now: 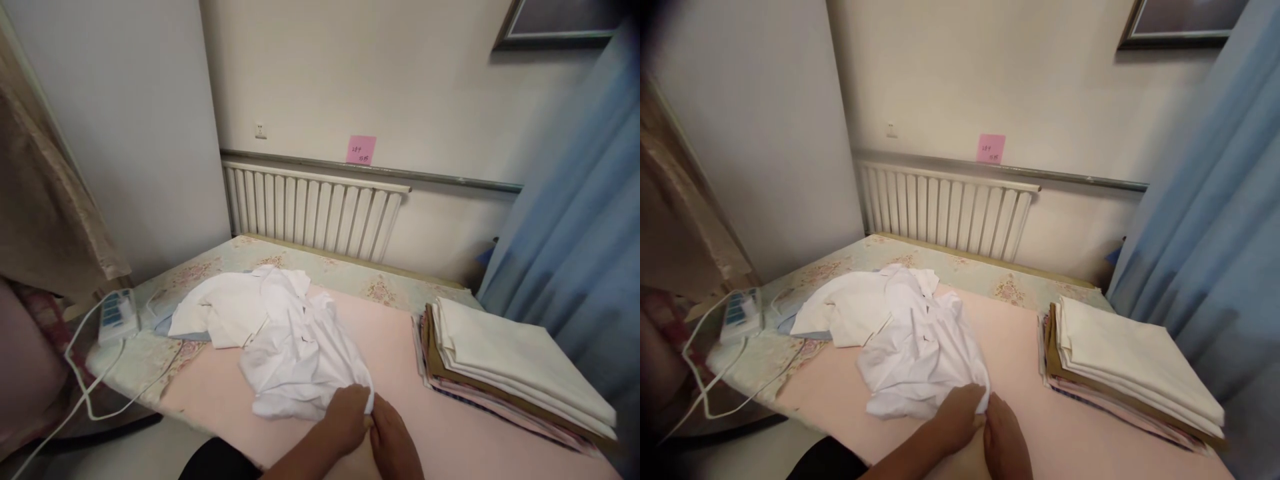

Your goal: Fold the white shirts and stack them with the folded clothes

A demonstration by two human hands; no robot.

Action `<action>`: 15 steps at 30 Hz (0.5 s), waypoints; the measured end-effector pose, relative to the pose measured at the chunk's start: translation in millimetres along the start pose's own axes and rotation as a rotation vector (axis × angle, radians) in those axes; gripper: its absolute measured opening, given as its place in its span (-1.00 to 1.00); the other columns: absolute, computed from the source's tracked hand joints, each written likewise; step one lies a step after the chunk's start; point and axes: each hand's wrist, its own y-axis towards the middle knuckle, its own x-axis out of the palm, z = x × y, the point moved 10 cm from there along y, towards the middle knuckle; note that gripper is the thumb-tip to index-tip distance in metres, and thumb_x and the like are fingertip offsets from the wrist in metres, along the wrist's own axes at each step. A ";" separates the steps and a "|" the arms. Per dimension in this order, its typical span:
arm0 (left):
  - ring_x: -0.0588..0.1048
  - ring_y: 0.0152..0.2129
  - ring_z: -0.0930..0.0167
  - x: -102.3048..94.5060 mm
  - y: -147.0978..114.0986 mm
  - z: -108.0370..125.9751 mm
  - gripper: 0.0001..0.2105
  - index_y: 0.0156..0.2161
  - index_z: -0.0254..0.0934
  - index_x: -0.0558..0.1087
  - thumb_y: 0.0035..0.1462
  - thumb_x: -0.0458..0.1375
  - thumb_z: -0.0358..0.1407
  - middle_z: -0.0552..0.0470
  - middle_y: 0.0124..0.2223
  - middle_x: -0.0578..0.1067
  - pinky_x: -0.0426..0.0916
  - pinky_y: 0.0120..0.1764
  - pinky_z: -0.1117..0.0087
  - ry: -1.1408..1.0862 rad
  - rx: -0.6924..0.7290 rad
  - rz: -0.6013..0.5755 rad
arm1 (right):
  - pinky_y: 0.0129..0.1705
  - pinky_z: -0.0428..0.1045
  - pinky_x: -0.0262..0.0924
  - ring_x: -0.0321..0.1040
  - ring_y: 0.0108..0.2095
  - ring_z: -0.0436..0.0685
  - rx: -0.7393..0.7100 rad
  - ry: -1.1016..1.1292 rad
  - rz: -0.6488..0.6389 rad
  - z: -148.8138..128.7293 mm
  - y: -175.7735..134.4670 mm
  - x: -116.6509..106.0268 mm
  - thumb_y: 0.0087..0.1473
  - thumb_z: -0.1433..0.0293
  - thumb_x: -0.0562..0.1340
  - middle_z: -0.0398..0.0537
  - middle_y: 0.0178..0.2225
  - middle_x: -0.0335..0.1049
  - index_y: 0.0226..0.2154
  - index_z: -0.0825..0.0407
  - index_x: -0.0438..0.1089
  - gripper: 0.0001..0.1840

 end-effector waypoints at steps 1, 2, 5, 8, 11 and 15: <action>0.22 0.17 0.21 -4.7 -6.1 -4.1 -0.46 0.20 -0.23 0.23 0.08 0.08 -0.23 -0.10 0.22 0.31 0.05 0.20 0.20 0.000 0.022 0.007 | 0.09 0.15 0.27 0.31 0.06 0.22 0.016 0.017 -0.014 0.3 0.7 0.0 0.12 0.44 0.04 0.00 0.08 0.35 0.13 -0.03 0.27 -0.50; 0.10 0.23 0.20 -8.9 -12.1 -12.5 -0.38 0.25 -0.27 0.14 0.07 0.09 -0.21 -0.11 0.29 0.21 -0.06 0.24 0.17 0.022 0.020 0.005 | 0.11 0.15 0.24 0.30 0.08 0.21 0.028 0.030 -0.023 0.9 0.9 0.4 0.12 0.45 0.03 0.00 0.09 0.34 0.13 -0.03 0.26 -0.49; -0.13 0.31 0.16 -20.8 -29.5 -53.7 -0.27 0.30 -0.34 0.05 0.03 0.12 -0.20 -0.13 0.36 0.01 -0.31 0.28 0.07 0.148 -0.076 0.001 | 0.14 0.15 0.22 0.29 0.08 0.20 0.041 0.043 -0.028 4.5 -0.7 5.3 0.09 0.48 0.03 -0.01 0.09 0.34 0.15 -0.05 0.24 -0.45; -0.11 0.30 0.17 -28.1 -42.9 -85.7 -0.28 0.28 -0.32 0.09 0.00 0.16 -0.22 -0.12 0.36 0.04 -0.31 0.27 0.08 0.237 -0.096 0.028 | 0.12 0.16 0.24 0.31 0.07 0.21 0.033 0.007 0.009 9.9 -5.2 11.2 0.07 0.50 0.04 0.01 0.07 0.36 0.13 -0.02 0.28 -0.46; 0.06 0.24 0.19 -32.5 -46.1 -95.4 -0.42 0.22 -0.28 0.20 0.06 0.12 -0.28 -0.10 0.27 0.23 -0.17 0.24 0.11 0.309 -0.061 0.091 | 0.11 0.17 0.25 0.31 0.06 0.22 0.017 -0.032 0.042 13.2 -9.5 14.8 0.07 0.50 0.05 0.05 0.07 0.37 0.07 0.02 0.34 -0.51; 0.32 -0.02 0.22 -36.7 -36.5 -85.1 -0.76 -0.09 -0.25 0.43 0.17 0.02 -0.35 -0.06 -0.05 0.48 0.12 0.03 0.16 0.385 -0.045 0.170 | 0.11 0.19 0.23 0.31 0.06 0.23 0.048 -0.002 0.036 14.5 -10.8 10.7 0.06 0.49 0.05 0.07 0.05 0.37 0.06 0.05 0.35 -0.51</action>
